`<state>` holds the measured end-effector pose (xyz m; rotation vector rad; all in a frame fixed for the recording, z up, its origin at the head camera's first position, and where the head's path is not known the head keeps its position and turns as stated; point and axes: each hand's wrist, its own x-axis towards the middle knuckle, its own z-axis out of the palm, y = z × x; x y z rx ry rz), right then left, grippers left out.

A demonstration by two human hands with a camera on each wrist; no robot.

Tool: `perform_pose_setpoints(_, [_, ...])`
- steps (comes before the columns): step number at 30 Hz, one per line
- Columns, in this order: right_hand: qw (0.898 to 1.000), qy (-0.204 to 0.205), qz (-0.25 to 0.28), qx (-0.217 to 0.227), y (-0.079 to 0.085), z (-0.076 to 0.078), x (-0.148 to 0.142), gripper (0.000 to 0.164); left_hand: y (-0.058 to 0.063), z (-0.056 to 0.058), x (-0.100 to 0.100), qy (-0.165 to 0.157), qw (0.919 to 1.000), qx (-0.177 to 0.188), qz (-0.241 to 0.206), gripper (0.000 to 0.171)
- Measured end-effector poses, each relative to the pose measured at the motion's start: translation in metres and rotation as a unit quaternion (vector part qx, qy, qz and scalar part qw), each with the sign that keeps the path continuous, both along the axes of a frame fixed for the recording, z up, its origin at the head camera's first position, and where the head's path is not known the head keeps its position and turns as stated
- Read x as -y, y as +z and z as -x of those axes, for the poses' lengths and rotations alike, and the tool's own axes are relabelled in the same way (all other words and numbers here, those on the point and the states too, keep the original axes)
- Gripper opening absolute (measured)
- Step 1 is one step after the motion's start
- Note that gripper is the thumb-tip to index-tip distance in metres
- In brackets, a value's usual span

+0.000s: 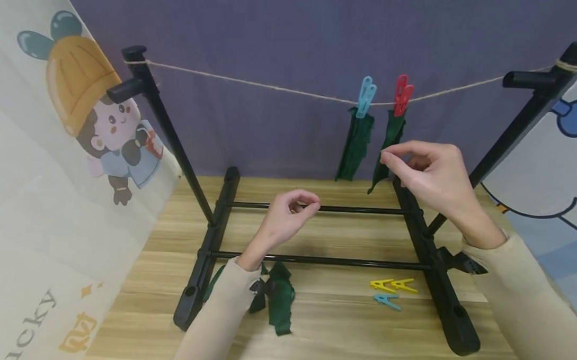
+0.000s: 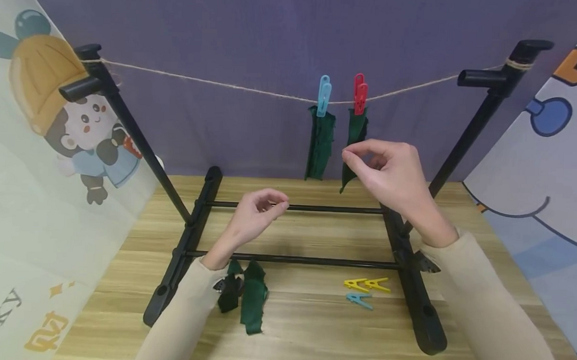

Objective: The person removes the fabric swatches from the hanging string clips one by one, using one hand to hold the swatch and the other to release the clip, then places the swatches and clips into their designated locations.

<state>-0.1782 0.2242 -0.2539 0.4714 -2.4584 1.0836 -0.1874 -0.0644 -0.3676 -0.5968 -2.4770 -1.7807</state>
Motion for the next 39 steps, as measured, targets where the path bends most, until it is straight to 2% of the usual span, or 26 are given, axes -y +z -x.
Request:
perform_pose_setpoints(6, [1.0,-0.005,0.017,-0.015,0.004,0.006,0.003,0.018,0.004,0.003,-0.004,0.003,1.0,0.004,-0.004,0.017])
perform_pose_setpoints(16, [0.997,0.007,0.037,-0.07,0.012,0.012,0.009,0.018,0.011,0.012,-0.01,0.013,0.9995,-0.02,-0.018,0.019])
perform_pose_setpoints(24, [0.993,0.025,0.07,-0.091,0.021,0.012,0.014,0.023,0.017,0.018,-0.016,0.016,0.9988,-0.038,-0.027,0.019])
perform_pose_setpoints(34, [0.991,0.023,0.077,-0.107,0.04,0.014,0.022,0.028,0.028,0.028,-0.022,0.014,0.9982,-0.046,-0.036,0.021])
perform_pose_setpoints(39, [0.99,0.026,0.077,-0.116,0.05,0.014,0.028,0.03,0.033,0.031,-0.027,0.002,0.9979,-0.044,-0.047,0.028])
